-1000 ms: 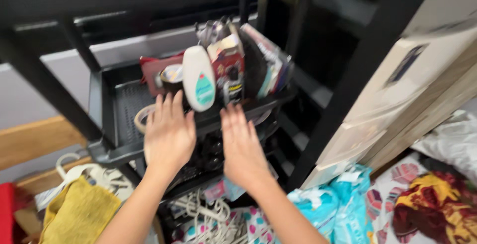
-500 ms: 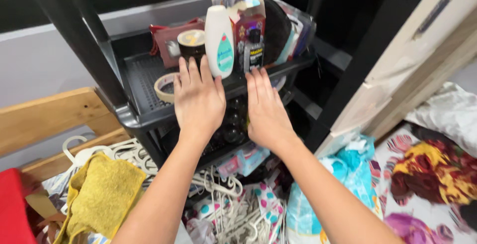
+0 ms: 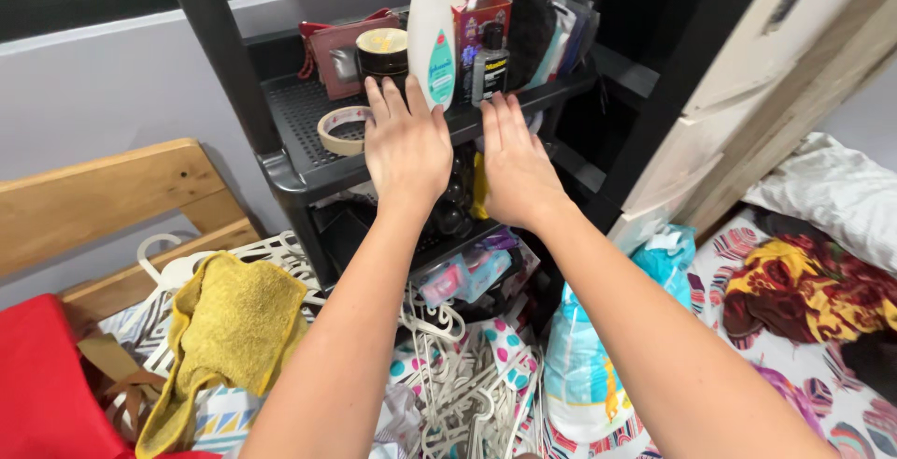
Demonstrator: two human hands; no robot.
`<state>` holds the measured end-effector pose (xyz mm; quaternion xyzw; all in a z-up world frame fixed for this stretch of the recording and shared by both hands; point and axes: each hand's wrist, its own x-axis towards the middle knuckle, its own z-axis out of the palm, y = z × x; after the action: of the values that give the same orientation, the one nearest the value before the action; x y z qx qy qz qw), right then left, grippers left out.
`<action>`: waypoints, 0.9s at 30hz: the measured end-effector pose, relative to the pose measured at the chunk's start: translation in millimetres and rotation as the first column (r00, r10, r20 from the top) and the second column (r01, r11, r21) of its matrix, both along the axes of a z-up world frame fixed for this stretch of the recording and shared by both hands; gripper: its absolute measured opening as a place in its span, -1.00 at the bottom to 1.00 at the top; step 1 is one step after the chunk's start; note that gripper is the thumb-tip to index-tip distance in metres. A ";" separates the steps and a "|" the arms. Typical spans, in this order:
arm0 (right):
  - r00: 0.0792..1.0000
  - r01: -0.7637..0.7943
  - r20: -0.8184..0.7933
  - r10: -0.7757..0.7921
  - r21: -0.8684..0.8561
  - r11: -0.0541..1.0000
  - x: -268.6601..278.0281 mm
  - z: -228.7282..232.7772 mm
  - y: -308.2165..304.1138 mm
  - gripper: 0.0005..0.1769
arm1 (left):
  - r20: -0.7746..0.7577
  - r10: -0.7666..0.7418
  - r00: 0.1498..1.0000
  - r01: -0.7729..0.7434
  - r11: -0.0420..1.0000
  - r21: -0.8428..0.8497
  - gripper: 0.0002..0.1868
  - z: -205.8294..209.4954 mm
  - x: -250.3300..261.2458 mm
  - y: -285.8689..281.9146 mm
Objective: The person repeatedly picks up various small items from a cluttered bed and places them onto a black rolling cart. Items handled include a red pouch, bottles, a box, a yellow pouch, a black pouch, and a face mask. The person moves between the bed and the cart multiple times to transfer these objects.
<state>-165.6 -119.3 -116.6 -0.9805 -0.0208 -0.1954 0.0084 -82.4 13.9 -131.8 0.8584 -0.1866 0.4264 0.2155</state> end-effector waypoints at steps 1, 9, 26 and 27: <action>0.999 0.014 -0.036 -0.014 0.002 1.000 -1.4 2.6 1.2 0.15 | -0.005 -0.021 1.000 0.021 1.000 -0.005 -0.43 -0.5 -0.5 -0.2; 0.998 -0.005 -0.057 0.008 0.060 0.998 -32.4 -3.8 14.8 0.19 | -0.015 -0.191 0.982 0.191 0.977 0.097 -0.32 2.7 -12.2 12.2; 0.994 -0.103 0.081 0.073 0.468 0.877 -135.9 -157.4 -4.3 -0.24 | -0.351 -0.437 0.828 0.361 0.895 -0.263 -0.22 -127.5 -106.8 54.0; 0.994 -0.100 0.095 0.061 0.487 0.867 -136.7 -166.1 -7.8 -0.25 | -0.377 -0.412 0.829 0.342 0.908 -0.241 -0.18 -133.2 -98.9 48.0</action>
<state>-302.2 -127.0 -282.7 -0.9362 -0.0118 -0.2310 0.2646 -181.3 61.8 -265.0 0.8550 -0.2664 0.1946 0.4002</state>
